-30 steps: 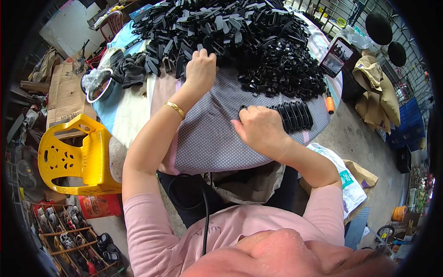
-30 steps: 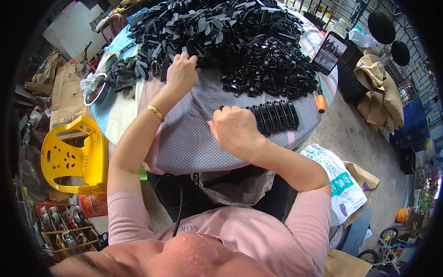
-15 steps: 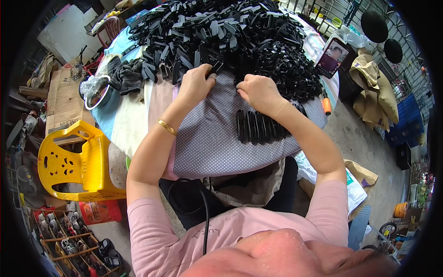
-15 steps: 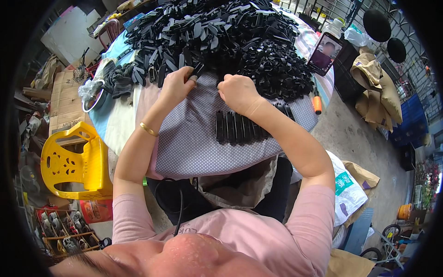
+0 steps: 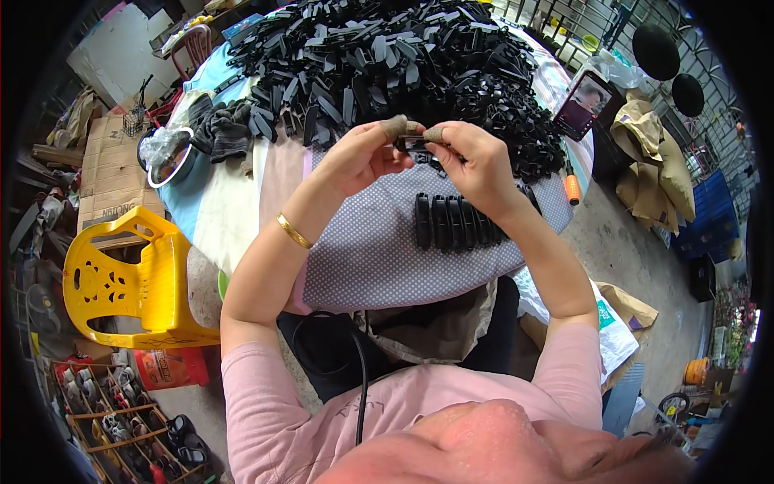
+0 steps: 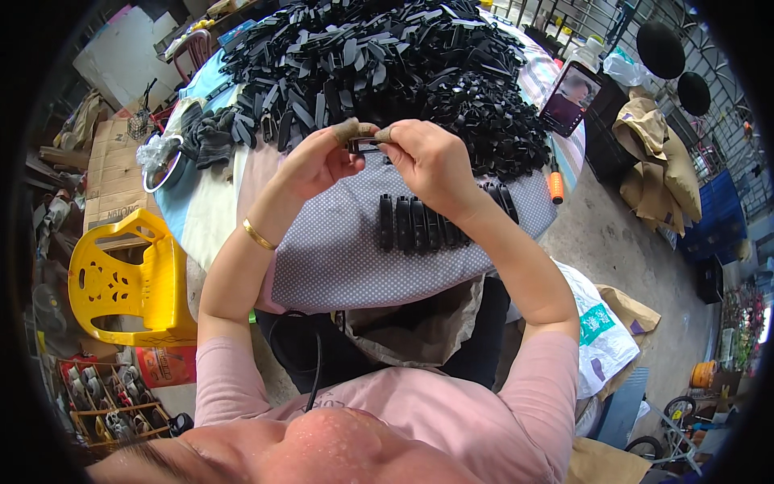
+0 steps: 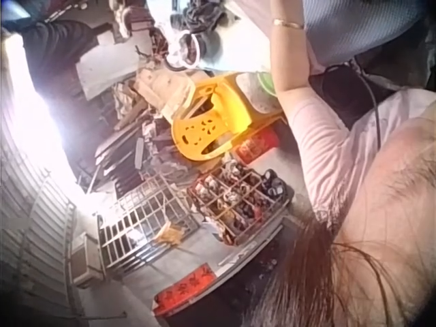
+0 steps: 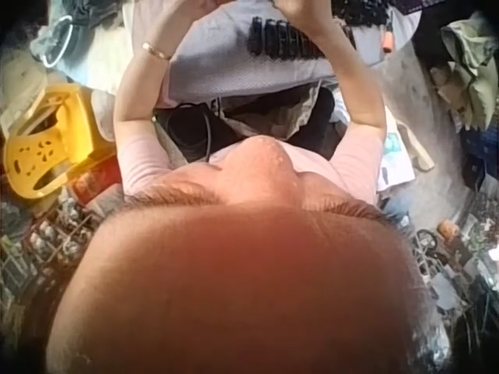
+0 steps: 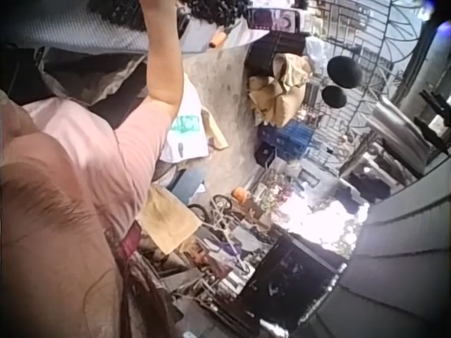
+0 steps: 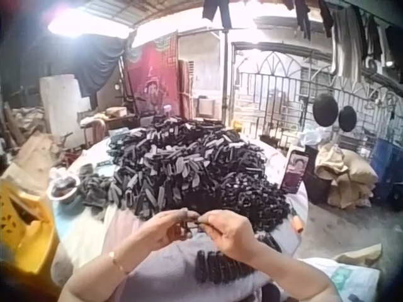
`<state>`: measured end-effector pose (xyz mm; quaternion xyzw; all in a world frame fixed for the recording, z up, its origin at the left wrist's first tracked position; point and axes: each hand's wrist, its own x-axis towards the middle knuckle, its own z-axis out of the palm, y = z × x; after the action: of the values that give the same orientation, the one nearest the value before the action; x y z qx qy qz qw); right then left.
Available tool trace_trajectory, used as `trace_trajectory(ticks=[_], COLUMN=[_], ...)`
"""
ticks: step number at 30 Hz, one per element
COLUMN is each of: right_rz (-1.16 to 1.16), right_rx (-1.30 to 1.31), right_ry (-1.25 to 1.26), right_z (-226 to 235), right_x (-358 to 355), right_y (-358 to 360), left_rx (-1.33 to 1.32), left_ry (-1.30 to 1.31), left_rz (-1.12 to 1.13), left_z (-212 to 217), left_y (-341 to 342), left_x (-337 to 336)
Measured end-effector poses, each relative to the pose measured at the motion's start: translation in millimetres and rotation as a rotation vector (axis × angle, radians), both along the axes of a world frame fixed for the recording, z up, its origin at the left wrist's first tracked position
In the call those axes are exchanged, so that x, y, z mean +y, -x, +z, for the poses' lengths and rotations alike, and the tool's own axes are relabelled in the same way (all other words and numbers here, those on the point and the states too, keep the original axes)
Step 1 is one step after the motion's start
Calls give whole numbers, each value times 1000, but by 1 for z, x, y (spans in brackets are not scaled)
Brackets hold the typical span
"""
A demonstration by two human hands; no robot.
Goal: Assembling small black plastic components by hand and using a small hand tool.
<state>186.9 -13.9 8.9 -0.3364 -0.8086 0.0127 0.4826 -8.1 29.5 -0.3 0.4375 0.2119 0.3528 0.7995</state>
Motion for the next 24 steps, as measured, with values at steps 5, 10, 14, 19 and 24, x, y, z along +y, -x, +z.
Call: trace_trajectory(ticks=[5,10,14,19,24], right_rz=[-95,-106,-158,-208,-118], right_rx=[72,207,-58,-309,-232], right_ry=[97,-3,-180,-231,-164], right_z=[-2,12,12,12,18], right_x=[-11,-14,-13,-23,-26], right_y=[3,8,4,3,6], left_rx=[-27,-13,68,174,121], left_ry=[-157,-211,-298,-426,-404], left_rz=[32,-25,20,57,95], left_z=[2,-8,-7,-9,-1], left_y=[-9,-5,-12,-11,-9], left_x=[-10,-6,-11,-10,-14])
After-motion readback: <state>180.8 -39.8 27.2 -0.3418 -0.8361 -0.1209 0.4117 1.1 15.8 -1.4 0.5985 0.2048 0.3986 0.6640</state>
